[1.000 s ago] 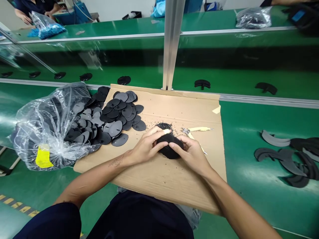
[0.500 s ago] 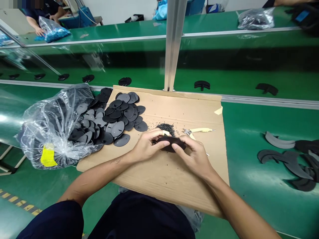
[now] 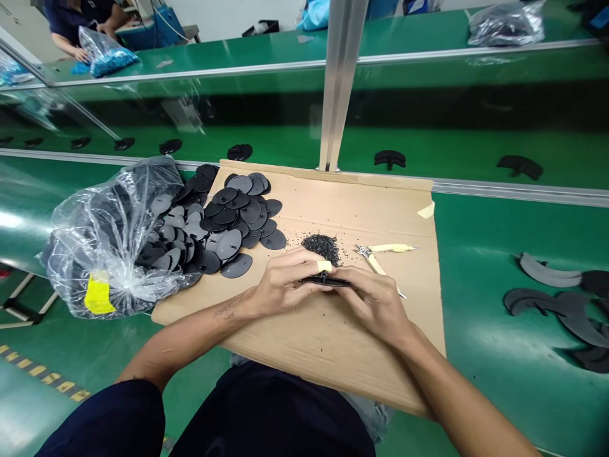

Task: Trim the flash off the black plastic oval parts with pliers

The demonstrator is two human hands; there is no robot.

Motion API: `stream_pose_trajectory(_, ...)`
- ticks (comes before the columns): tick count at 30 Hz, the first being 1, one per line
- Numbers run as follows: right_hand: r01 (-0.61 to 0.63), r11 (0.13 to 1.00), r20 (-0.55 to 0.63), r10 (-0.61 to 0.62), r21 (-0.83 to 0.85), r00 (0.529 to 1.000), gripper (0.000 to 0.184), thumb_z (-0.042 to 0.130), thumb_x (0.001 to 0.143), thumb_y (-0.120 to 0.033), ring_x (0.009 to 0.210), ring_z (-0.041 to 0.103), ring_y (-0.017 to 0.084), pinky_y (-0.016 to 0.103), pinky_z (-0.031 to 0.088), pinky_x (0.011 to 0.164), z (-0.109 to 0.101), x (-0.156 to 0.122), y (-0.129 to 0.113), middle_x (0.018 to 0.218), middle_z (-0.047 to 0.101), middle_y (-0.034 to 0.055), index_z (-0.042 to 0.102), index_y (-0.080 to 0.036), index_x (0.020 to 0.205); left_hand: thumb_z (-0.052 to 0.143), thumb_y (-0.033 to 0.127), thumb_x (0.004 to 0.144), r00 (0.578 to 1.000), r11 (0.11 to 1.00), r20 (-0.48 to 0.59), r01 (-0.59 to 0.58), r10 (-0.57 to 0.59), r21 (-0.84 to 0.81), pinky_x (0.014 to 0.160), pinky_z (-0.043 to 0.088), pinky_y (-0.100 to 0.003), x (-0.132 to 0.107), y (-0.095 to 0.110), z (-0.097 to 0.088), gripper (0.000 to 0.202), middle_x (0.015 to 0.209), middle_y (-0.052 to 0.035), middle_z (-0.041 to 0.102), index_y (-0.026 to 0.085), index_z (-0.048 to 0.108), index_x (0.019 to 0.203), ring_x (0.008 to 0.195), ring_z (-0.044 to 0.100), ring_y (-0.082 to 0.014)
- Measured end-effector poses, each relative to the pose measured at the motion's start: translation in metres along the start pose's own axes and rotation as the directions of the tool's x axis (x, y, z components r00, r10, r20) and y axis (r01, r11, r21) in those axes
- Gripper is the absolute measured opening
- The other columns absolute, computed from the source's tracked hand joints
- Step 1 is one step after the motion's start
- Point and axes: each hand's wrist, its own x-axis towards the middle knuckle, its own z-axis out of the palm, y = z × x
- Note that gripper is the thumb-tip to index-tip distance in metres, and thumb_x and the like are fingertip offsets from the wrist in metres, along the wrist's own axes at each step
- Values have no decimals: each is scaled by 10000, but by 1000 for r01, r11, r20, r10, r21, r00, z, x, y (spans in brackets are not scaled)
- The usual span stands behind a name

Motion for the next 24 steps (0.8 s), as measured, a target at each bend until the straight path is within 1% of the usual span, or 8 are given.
stream_pose_trajectory(4,29,999,3,-29,-37,1000,242,565,974,-229,911,751,201,339,617,783,0,-1,0,1048,787,45,745,-253,1133,630,249,978,998,1000,61,1,-2,12,792,575,-325,0,0,-1,264,1011,-109,724,167,665,1226,915,685,-183)
stream_pose_trajectory(9,-15,1000,18,15,-5,1000,265,555,969,-238,876,747,199,356,626,785,-2,0,-2,1024,786,33,753,-284,1139,673,251,953,999,999,-43,-30,31,34,738,572,-308,-2,3,3,264,1001,-95,737,186,675,1209,864,690,-169)
stream_pose_trajectory(12,-1,1000,10,1,11,1000,254,563,965,-235,873,746,196,355,628,789,-3,0,-3,1014,785,33,760,-285,1117,702,241,932,996,998,-79,-47,51,50,707,566,-292,-3,4,5,244,950,-73,740,191,692,1171,819,684,-157)
stream_pose_trajectory(16,62,998,-27,-61,12,998,225,577,970,-216,886,743,189,338,620,776,0,-1,-3,1027,785,35,756,-265,1097,709,258,928,999,1000,-30,16,-16,-9,771,579,-311,0,4,5,262,976,-85,737,179,695,1178,877,692,-171)
stream_pose_trajectory(19,69,997,-21,-69,-18,997,220,567,986,-244,911,733,200,367,609,805,-3,2,-1,1041,778,47,745,-264,1113,673,273,952,998,998,37,57,-55,-41,819,587,-329,1,1,4,283,1036,-105,739,175,685,1217,947,699,-187)
stream_pose_trajectory(21,52,991,15,-50,-120,999,234,598,978,-320,993,712,233,426,590,882,-12,5,4,1108,759,70,718,-263,1171,656,269,963,996,997,49,71,-69,-22,813,589,-318,0,-3,2,269,1045,-106,742,175,691,1212,950,704,-182)
stream_pose_trajectory(22,36,976,26,-31,-215,999,283,629,959,-376,1065,688,265,470,568,930,-18,6,8,1166,738,94,700,-253,1204,662,267,959,997,997,39,73,-73,0,801,589,-308,0,-6,1,263,1034,-104,745,172,698,1202,936,706,-177)
stream_pose_trajectory(24,-24,889,18,37,-458,999,459,687,896,-499,1196,608,348,555,517,983,-34,6,20,1274,672,157,663,-222,1261,693,271,939,997,996,8,72,-73,53,773,586,-288,0,-10,-2,260,984,-92,751,165,713,1176,879,704,-164)
